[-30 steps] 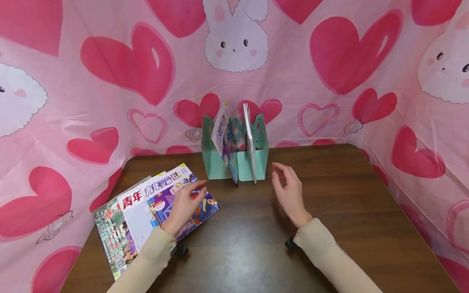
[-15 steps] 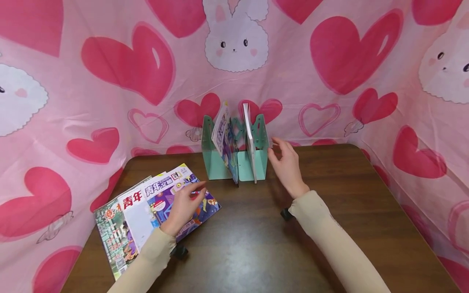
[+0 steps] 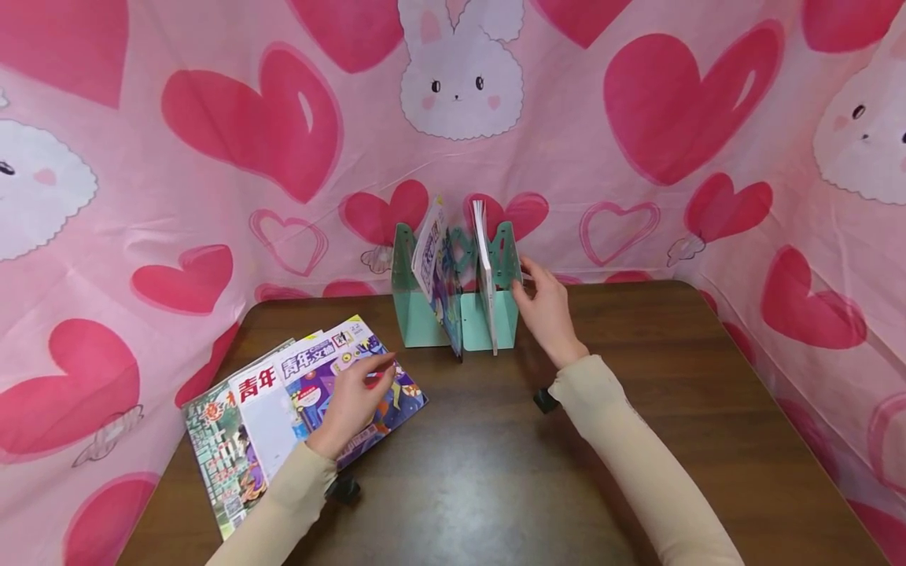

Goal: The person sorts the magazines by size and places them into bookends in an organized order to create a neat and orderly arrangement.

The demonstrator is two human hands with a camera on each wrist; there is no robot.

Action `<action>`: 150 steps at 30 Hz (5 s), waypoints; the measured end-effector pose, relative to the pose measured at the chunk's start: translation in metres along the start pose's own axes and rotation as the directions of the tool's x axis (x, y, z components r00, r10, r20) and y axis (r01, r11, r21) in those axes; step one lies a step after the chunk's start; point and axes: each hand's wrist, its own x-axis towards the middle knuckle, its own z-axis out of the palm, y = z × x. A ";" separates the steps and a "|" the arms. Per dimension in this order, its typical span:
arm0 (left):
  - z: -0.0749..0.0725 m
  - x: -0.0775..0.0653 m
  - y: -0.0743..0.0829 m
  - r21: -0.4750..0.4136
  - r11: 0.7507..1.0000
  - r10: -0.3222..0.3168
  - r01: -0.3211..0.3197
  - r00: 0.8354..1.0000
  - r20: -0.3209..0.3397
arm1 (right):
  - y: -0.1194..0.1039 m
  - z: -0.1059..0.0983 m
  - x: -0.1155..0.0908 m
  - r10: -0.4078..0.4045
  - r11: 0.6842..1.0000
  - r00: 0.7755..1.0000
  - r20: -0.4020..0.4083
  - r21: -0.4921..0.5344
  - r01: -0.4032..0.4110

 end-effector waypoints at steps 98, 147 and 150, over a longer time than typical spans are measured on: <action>-0.105 -0.017 -0.073 -0.544 0.609 -0.585 0.577 0.790 0.183 | 0.004 -0.008 -0.004 0.062 0.998 0.993 0.099 -0.023 -0.060; -0.089 -0.064 0.089 -0.413 0.911 -0.100 0.002 0.971 -0.216 | 0.008 -0.005 -0.006 0.081 0.997 0.994 0.075 -0.011 -0.080; -0.088 -0.065 0.095 -0.420 0.907 -0.081 -0.021 0.971 -0.224 | 0.008 -0.005 -0.006 0.081 0.997 0.994 0.078 -0.009 -0.081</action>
